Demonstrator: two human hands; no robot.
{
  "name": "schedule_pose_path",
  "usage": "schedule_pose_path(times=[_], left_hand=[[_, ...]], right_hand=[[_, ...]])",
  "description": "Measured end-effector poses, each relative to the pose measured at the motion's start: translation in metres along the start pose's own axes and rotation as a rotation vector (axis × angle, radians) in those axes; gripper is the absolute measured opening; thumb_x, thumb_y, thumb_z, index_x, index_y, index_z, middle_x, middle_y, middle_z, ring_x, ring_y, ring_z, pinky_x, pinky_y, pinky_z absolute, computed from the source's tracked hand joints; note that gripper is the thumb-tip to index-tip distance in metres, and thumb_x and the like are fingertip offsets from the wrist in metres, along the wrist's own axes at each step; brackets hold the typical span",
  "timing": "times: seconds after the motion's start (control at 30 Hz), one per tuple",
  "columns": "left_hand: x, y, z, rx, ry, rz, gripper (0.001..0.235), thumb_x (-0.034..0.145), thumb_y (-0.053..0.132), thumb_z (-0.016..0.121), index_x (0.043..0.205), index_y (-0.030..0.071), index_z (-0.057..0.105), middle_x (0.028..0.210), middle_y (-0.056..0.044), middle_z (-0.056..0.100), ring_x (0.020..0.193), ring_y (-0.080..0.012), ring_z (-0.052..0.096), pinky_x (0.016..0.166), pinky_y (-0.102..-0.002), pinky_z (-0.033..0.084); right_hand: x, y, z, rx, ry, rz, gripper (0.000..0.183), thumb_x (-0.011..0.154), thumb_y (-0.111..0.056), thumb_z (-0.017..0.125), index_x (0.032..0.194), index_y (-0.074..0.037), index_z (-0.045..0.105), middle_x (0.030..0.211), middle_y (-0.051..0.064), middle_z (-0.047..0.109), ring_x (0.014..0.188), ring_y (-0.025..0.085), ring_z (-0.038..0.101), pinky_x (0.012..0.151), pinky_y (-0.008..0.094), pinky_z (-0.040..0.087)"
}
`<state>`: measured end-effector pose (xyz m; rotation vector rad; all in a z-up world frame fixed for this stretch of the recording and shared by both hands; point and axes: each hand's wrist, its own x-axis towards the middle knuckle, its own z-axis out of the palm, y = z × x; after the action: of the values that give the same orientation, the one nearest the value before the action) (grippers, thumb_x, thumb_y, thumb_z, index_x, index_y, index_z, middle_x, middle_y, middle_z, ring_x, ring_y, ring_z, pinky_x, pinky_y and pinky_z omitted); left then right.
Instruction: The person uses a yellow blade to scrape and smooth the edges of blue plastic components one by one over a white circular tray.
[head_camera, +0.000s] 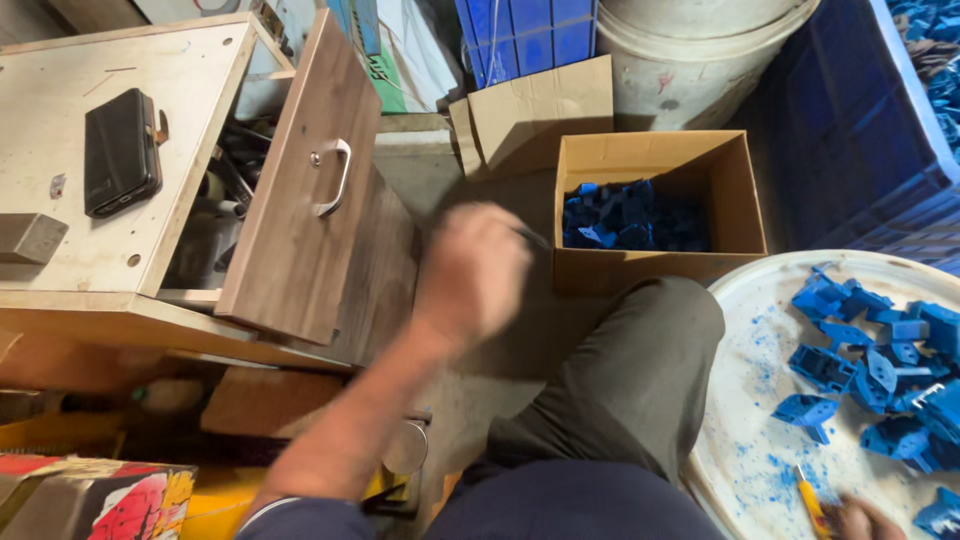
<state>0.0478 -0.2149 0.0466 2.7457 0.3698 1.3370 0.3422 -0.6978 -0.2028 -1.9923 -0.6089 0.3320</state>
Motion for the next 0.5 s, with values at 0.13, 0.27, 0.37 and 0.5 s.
schedule_pose_path(times=[0.13, 0.27, 0.37, 0.5], left_hand=[[-0.003, 0.119, 0.041, -0.224, -0.177, 0.187, 0.009, 0.089, 0.019, 0.063, 0.088, 0.011, 0.067, 0.099, -0.004, 0.066, 0.104, -0.0253, 0.062, 0.094, -0.045, 0.045], [-0.016, 0.158, 0.061, -0.211, -0.127, 0.279, 0.01, 0.094, 0.02, 0.06, 0.092, 0.013, 0.066, 0.096, -0.003, 0.063, 0.097, -0.0227, 0.062, 0.101, -0.045, 0.046], [-0.013, 0.153, 0.054, -0.192, -0.129, 0.258, 0.012, 0.094, 0.022, 0.061, 0.093, 0.012, 0.067, 0.094, -0.001, 0.064, 0.097, -0.0229, 0.062, 0.095, -0.044, 0.049], [0.007, 0.157, -0.001, -0.191, -0.398, 0.175, 0.017, 0.089, 0.025, 0.064, 0.095, 0.01, 0.071, 0.092, -0.002, 0.069, 0.09, -0.0248, 0.067, 0.076, -0.043, 0.05]], right_hand=[[0.032, -0.126, 0.045, 0.167, -0.214, -0.251, 0.047, 0.097, -0.012, 0.049, 0.141, 0.003, 0.055, 0.111, 0.015, 0.074, 0.097, 0.022, 0.07, 0.084, 0.036, 0.055], [0.028, -0.227, 0.077, 0.157, -0.39, -0.477, 0.043, 0.093, -0.01, 0.058, 0.133, 0.006, 0.054, 0.114, 0.016, 0.069, 0.105, 0.02, 0.065, 0.089, 0.033, 0.05], [0.028, -0.239, 0.092, 0.172, -0.228, -0.304, 0.028, 0.099, -0.01, 0.061, 0.125, 0.001, 0.065, 0.093, 0.01, 0.075, 0.08, 0.015, 0.069, 0.074, 0.03, 0.057], [0.029, -0.194, 0.092, 0.218, -0.213, -0.351, 0.023, 0.096, -0.006, 0.065, 0.116, 0.003, 0.066, 0.089, 0.011, 0.073, 0.075, 0.015, 0.069, 0.069, 0.029, 0.056]])
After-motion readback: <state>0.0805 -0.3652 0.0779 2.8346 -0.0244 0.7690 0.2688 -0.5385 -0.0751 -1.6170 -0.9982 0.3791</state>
